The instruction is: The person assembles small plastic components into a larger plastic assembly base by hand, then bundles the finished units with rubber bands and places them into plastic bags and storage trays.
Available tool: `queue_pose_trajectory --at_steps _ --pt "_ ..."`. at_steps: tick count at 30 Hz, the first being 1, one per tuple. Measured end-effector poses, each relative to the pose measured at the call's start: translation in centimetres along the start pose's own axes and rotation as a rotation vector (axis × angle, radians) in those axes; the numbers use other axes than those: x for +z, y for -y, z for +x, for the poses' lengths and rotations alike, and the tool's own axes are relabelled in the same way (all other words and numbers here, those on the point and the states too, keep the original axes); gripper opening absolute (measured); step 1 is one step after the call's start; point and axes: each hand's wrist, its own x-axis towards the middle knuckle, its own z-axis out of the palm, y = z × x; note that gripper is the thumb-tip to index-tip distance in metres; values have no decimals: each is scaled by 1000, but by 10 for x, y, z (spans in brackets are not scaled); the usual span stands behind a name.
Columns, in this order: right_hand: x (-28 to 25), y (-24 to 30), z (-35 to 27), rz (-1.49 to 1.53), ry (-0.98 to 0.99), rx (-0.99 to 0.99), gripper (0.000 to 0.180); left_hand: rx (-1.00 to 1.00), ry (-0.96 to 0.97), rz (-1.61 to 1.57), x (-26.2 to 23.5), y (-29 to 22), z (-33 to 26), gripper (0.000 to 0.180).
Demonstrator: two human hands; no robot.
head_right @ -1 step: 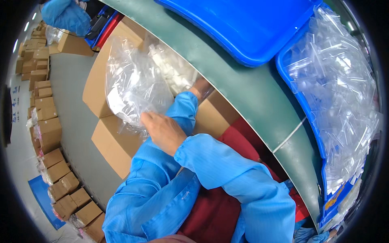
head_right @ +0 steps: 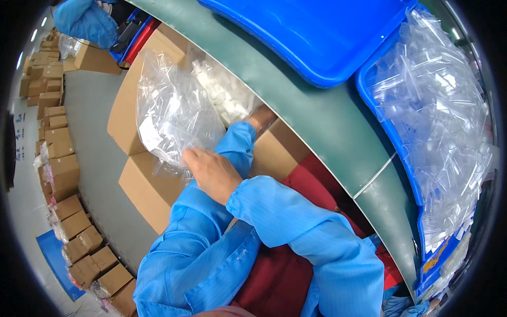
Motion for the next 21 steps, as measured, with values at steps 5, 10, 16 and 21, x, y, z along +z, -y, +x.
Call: queue_pose_trajectory --at_steps 5,10,16,21 --pt "-16 -3 -15 -44 -73 81 16 5 97 221 -31 27 -78 63" --pt "-41 -19 -18 4 -77 79 16 15 113 427 -49 19 -42 62" --pt "-62 -15 -22 -29 -29 63 22 26 53 708 -50 31 -2 60" --pt "-90 -15 -60 35 -241 338 22 57 42 936 -42 53 13 59"
